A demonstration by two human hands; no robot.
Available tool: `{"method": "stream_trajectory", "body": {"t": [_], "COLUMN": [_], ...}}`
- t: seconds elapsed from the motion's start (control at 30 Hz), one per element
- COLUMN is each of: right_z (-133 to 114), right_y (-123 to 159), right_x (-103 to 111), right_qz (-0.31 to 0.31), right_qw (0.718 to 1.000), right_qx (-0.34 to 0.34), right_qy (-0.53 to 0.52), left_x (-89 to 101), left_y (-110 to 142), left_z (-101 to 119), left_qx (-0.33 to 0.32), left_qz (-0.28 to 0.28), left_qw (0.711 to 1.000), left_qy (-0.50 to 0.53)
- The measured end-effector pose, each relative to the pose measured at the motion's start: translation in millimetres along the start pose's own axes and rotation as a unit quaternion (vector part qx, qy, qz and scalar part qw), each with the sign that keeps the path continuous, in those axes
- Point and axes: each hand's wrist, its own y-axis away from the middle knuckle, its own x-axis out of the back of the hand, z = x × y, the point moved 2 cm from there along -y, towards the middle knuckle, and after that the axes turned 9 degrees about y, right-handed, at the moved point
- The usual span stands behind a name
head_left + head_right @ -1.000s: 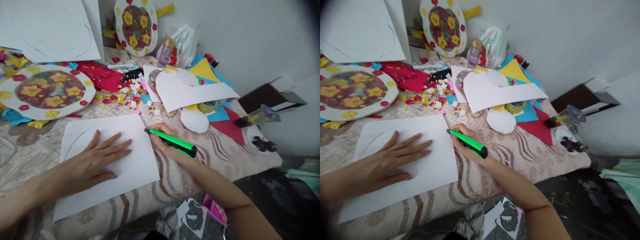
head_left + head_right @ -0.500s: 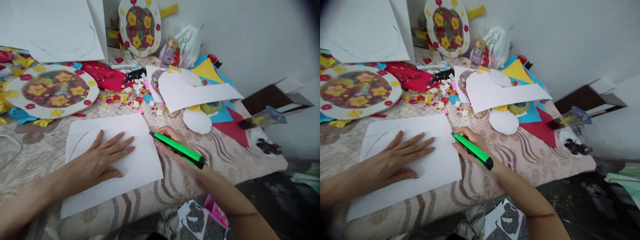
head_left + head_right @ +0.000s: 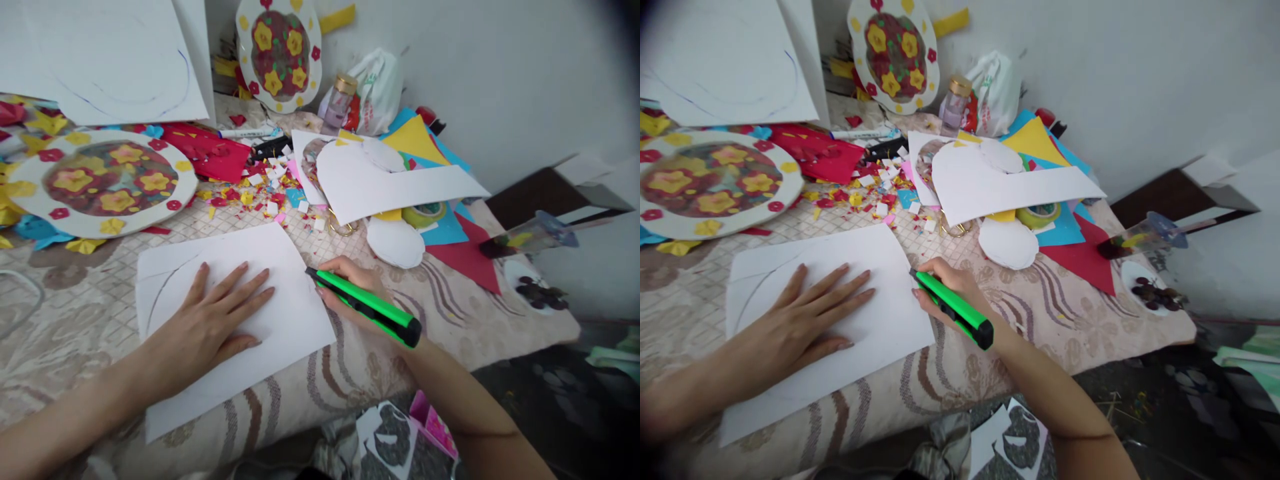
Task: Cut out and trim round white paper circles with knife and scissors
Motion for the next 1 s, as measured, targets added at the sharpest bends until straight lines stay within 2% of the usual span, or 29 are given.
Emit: {"method": "stream_trajectory", "body": {"t": [0.2, 0.4, 0.6, 0.77, 0.83, 1.0], "right_z": [-4.7, -11.7, -16.5, -14.9, -14.9, -15.2], "right_y": [5.4, 8.6, 11.7, 11.1, 9.7, 7.2], "right_x": [1.6, 6.1, 6.0, 6.3, 8.3, 9.3], "right_qz": [0.012, -0.017, -0.008, -0.006, -0.005, -0.011], "right_qw": [0.999, 0.998, 0.998, 0.998, 0.999, 0.999], "right_qx": [0.027, 0.020, 0.038, 0.040, 0.030, 0.013], "right_qy": [0.034, 0.051, 0.057, 0.049, 0.042, 0.037], "left_x": [-2.8, -3.8, -5.1, -2.7, 2.6, 15.2], "left_y": [-0.8, -1.8, -3.6, -3.5, -2.0, 0.9], "left_z": [5.6, 6.4, 9.1, 8.1, 5.3, -0.2], "left_qx": [0.016, 0.025, 0.032, 0.040, 0.038, -0.010], "left_qz": [0.014, 0.011, 0.014, 0.015, 0.003, -0.092], "left_qw": [1.000, 0.999, 0.999, 0.999, 0.999, 0.993], "left_qy": [-0.011, -0.022, -0.036, -0.008, 0.017, 0.070]}}
